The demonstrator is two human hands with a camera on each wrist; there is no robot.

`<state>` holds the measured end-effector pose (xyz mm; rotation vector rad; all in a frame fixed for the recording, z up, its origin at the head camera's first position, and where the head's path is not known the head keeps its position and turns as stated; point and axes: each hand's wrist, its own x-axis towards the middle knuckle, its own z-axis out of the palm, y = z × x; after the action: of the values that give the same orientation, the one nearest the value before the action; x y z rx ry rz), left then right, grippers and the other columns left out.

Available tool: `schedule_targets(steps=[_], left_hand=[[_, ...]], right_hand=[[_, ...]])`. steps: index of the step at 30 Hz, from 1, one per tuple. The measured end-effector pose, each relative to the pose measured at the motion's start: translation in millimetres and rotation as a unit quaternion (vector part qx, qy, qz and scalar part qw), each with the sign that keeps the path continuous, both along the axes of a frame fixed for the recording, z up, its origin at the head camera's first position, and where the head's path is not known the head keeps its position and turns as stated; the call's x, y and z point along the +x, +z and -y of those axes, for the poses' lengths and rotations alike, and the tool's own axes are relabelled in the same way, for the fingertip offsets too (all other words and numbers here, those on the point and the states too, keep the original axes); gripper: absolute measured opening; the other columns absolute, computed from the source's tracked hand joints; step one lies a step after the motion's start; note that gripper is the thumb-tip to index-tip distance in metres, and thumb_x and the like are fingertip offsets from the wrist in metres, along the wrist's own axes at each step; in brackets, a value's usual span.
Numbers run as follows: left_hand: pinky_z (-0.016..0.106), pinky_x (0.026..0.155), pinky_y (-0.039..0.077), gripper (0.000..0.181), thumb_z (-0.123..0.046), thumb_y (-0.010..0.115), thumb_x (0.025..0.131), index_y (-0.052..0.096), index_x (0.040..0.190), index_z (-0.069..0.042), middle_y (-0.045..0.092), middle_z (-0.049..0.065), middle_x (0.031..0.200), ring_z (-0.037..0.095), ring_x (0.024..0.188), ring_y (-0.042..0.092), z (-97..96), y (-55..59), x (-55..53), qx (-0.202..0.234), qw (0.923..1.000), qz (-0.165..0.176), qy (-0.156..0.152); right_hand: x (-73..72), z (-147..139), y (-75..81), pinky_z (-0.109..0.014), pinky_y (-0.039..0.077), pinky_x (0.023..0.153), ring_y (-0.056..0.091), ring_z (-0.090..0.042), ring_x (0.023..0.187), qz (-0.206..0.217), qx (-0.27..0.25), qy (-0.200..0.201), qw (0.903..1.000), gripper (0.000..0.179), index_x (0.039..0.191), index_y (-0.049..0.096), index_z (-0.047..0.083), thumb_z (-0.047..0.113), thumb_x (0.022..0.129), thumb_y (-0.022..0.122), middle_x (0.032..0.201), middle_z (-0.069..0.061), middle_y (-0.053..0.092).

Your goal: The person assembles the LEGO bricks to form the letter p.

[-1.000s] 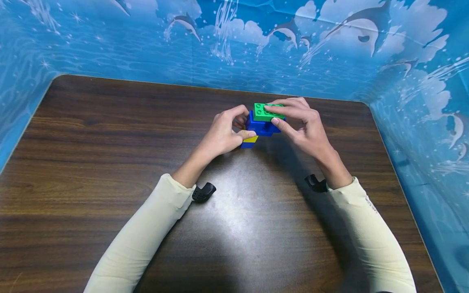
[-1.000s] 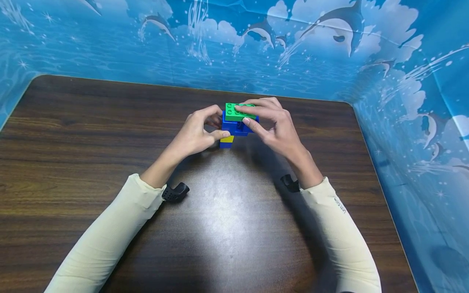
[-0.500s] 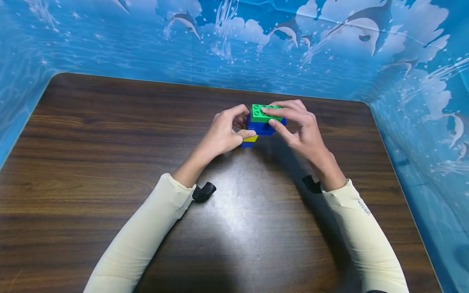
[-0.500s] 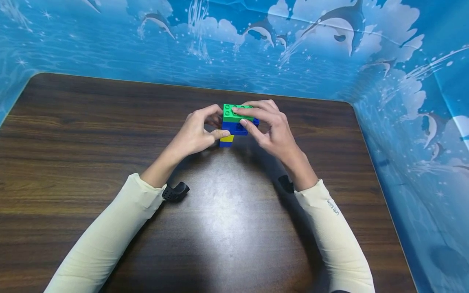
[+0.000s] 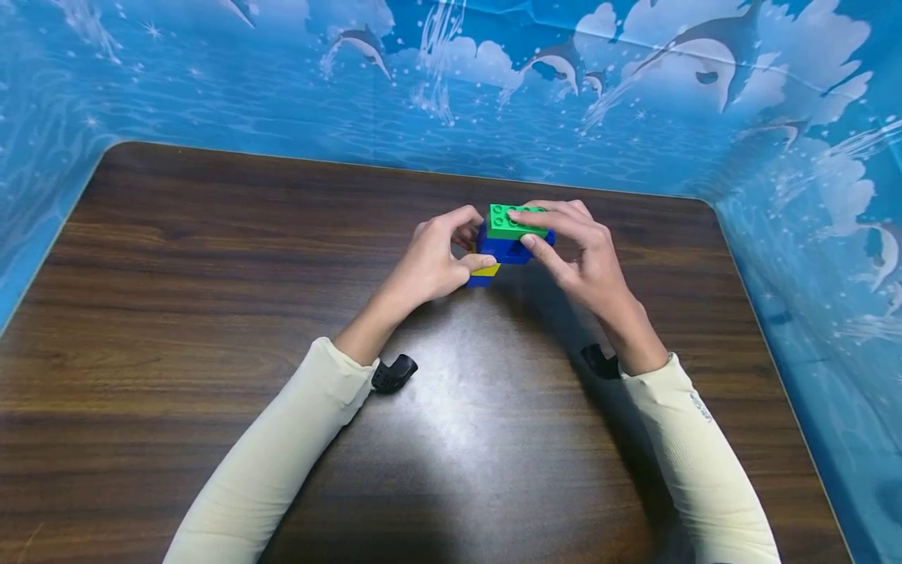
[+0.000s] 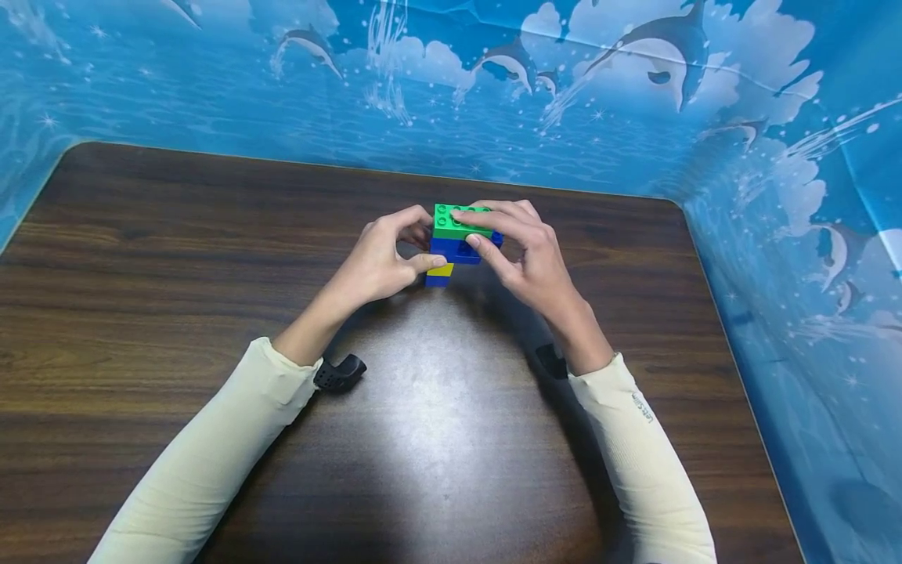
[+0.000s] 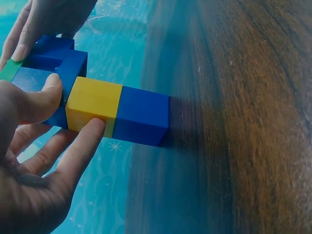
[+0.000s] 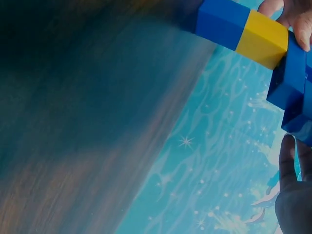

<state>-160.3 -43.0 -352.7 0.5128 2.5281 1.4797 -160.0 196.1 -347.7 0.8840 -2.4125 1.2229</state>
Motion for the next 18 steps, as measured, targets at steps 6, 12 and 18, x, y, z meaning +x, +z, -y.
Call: schedule_targets(steps=[6,12,18], left_hand=[[0.052,0.107,0.057,0.037,-0.018,0.081,0.098,0.065,0.130,-0.007,0.076,0.014,0.120,0.033,0.114,0.072,0.9,0.1,0.6,-0.014,0.9997,-0.020,0.000],[0.049,0.109,0.057,0.045,-0.017,0.083,0.096,0.066,0.136,-0.005,0.076,0.014,0.124,0.031,0.114,0.074,2.9,-2.9,0.7,-0.015,0.9992,-0.038,-0.003],[0.048,0.105,0.059,0.050,-0.018,0.083,0.096,0.065,0.141,-0.005,0.074,0.014,0.129,0.030,0.112,0.075,5.7,-2.5,0.4,-0.014,0.9983,-0.054,-0.016]], right_hand=[[1.8,-0.9,1.2,-0.042,0.045,0.107,0.063,-0.026,0.126,0.013,0.000,-0.004,0.9999,0.035,0.134,0.077,0.015,0.004,0.100,0.074,0.137,-0.008,0.075],[2.0,-2.6,5.4,-0.038,0.050,0.109,0.064,-0.026,0.127,0.007,0.021,-0.004,0.9998,0.038,0.134,0.077,0.013,0.001,0.098,0.076,0.136,-0.011,0.074],[-1.7,-1.6,8.9,-0.021,0.051,0.089,0.065,-0.021,0.116,-0.033,0.013,-0.014,0.9993,0.036,0.131,0.078,0.007,-0.001,0.095,0.077,0.127,-0.017,0.072]])
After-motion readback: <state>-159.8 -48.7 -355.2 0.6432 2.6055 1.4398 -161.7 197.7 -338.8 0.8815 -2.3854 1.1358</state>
